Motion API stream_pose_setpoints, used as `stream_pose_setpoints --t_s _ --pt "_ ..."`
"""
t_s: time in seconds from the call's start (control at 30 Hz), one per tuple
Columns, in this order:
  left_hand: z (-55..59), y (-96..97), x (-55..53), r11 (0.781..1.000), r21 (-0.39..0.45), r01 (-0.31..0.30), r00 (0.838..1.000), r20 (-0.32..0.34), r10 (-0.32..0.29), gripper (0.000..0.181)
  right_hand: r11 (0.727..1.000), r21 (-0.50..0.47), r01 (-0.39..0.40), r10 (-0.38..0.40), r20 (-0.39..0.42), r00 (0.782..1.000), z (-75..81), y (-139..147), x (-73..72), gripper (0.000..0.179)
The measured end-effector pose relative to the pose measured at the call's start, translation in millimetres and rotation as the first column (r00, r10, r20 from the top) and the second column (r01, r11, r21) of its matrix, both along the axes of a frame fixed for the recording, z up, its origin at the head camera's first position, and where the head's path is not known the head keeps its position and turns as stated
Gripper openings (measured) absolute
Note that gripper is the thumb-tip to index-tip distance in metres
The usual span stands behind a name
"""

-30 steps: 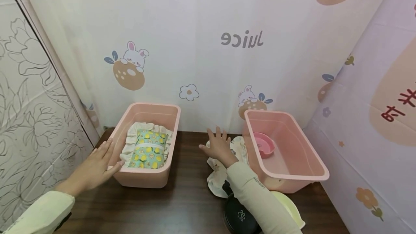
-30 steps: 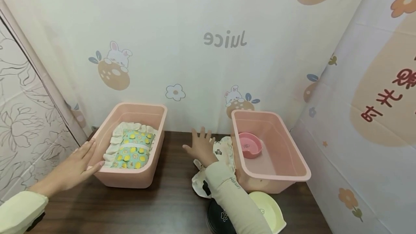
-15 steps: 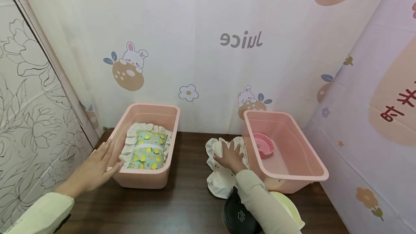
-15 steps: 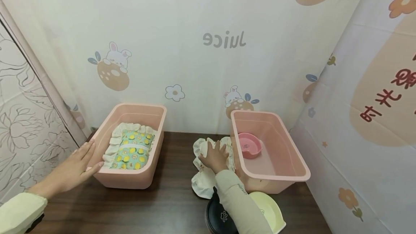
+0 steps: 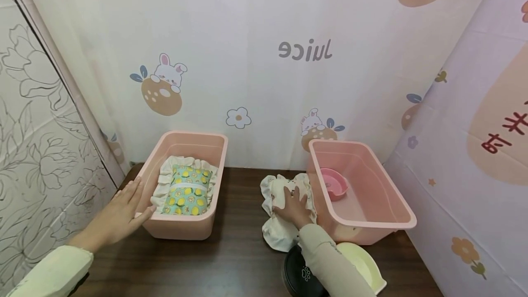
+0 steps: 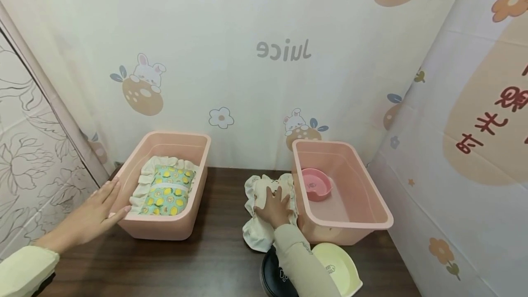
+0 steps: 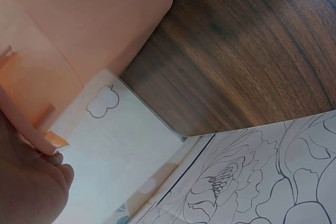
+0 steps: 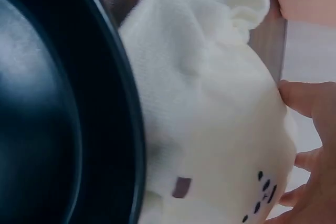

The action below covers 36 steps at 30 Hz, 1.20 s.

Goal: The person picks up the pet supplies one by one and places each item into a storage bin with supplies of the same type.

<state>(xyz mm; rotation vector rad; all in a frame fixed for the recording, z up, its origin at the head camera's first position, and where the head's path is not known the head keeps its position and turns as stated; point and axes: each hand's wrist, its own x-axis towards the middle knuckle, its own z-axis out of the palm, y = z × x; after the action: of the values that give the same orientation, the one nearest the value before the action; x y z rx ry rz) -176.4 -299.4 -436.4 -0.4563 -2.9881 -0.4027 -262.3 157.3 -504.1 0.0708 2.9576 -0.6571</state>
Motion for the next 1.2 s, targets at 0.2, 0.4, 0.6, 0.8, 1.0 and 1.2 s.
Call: stream_pose_setpoints --t_s 0.2,0.4,0.6,0.8,1.0,1.2 --pt "-0.9 -1.2 0.3 1.0 0.011 0.002 1.0 -0.012 -0.002 0.08 1.0 -0.009 0.026 -0.026 -0.021 0.999 -6.2 -4 3.5 0.088" --pt "-1.2 -1.6 0.9 1.0 0.018 0.001 1.0 -0.012 -0.001 0.08 0.999 -0.005 0.041 -0.041 -0.034 0.999 -8.5 -7 7.8 0.093" --pt "-2.4 -2.5 1.0 1.0 0.023 -0.001 1.0 -0.005 0.002 0.081 0.998 0.002 0.063 -0.063 -0.036 0.997 -12.2 -6 7.2 0.096" --pt "-1.9 -1.8 1.1 1.0 0.024 -0.001 1.0 -0.001 0.001 0.081 0.997 -0.019 0.07 -0.07 -0.048 0.996 -18.7 -2 3.9 0.096" --pt "-1.7 -0.6 1.1 1.0 0.027 -0.006 1.0 0.008 0.006 0.081 0.997 -0.023 0.073 -0.075 -0.069 0.995 -19.4 -2 3.1 0.094" --pt "-1.4 -0.3 1.1 1.0 0.027 -0.006 1.0 0.002 0.006 0.081 0.996 -0.017 0.091 -0.092 -0.088 0.992 -20.4 -4 2.1 0.092"
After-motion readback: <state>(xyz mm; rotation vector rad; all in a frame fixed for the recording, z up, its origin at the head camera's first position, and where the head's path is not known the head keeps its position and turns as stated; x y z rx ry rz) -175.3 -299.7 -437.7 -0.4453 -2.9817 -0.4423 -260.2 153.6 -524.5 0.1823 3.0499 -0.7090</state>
